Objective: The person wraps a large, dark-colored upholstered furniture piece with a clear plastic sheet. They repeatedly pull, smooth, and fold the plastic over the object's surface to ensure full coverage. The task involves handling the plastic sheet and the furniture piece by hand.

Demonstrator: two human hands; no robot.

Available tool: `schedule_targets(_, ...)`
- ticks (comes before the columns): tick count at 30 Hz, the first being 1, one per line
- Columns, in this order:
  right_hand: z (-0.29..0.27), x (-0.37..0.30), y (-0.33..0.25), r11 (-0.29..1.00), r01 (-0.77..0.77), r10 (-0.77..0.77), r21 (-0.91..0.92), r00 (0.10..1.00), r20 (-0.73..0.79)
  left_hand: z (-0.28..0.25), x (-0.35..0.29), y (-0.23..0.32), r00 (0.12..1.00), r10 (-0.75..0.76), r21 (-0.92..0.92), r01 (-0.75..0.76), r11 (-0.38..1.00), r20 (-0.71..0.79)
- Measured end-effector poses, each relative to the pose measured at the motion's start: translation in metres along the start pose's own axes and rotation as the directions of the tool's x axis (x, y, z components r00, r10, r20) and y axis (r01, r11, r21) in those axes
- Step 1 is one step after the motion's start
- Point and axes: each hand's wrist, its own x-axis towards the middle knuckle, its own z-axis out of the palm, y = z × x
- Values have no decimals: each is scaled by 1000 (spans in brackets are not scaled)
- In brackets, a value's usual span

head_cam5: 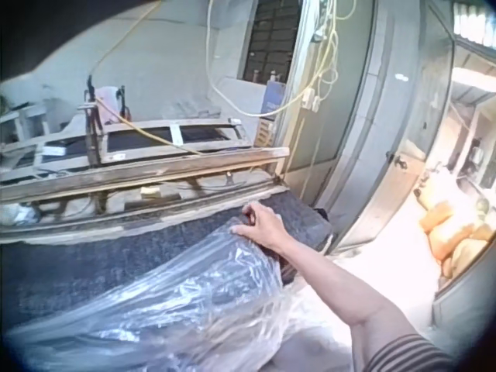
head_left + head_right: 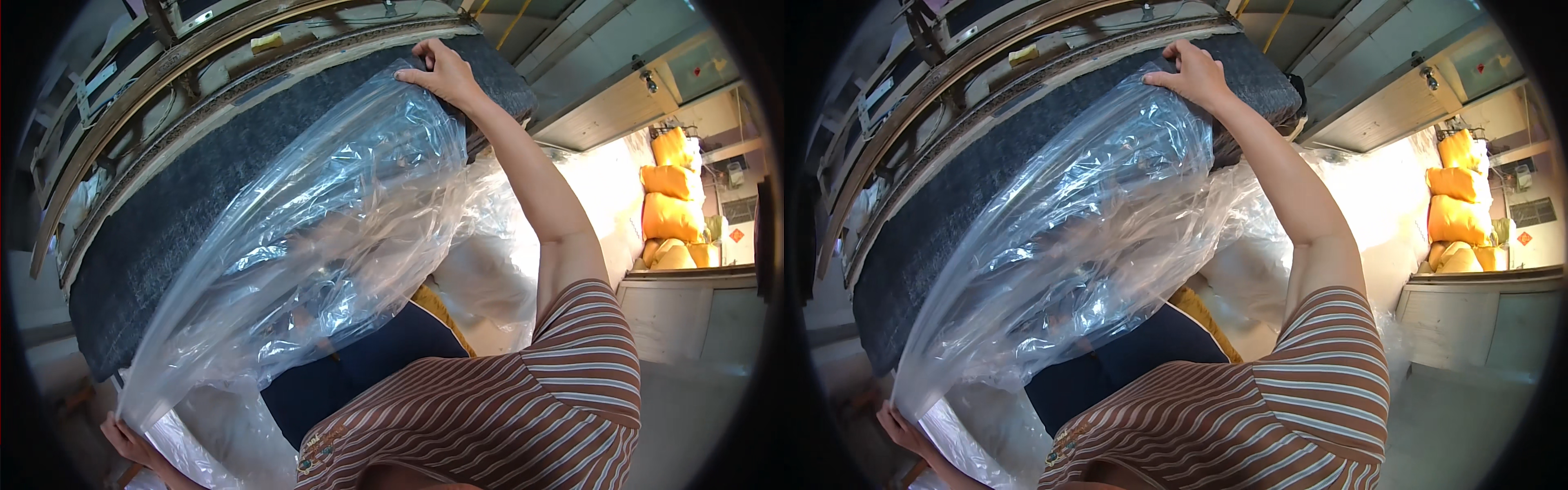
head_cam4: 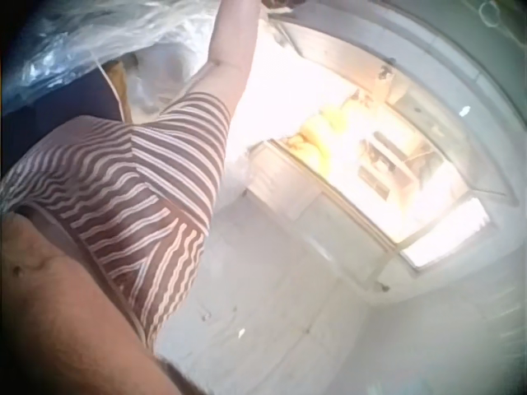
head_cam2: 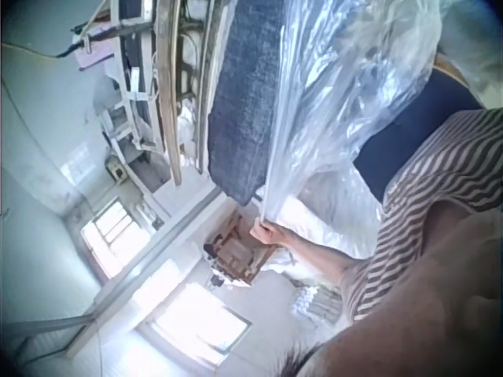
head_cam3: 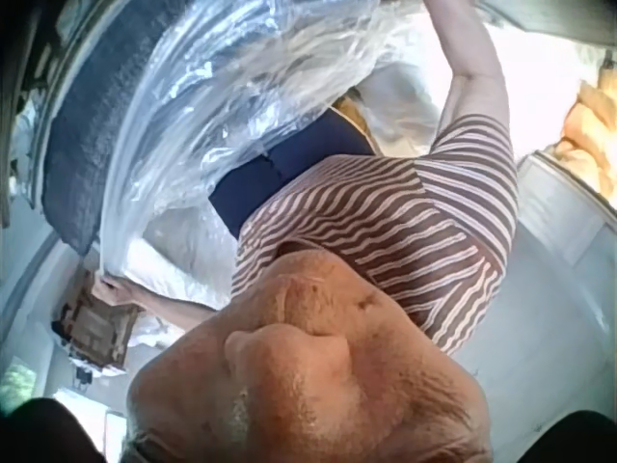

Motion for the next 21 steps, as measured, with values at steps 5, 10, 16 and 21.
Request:
schedule_targets(5, -10, 28, 10, 952, -59, -74, 300, 909, 411, 23, -59, -16, 978, -81, -30, 89, 996, 190)
schedule_targets(10, -38, 44, -24, 698, -320, -58, 640, 866, 497, 36, -20, 10, 796, -592, -418, 584, 696, 127)
schedule_targets(16, -1, 49, -61, 646, 100, 183, 757, 942, -281, 78, 110, -14, 672, -740, -768, 491, 411, 34)
schedule_targets(21, 52, 55, -5, 819, 2, 252, 574, 897, -362, 189, 172, -52, 927, -332, -330, 262, 907, -176)
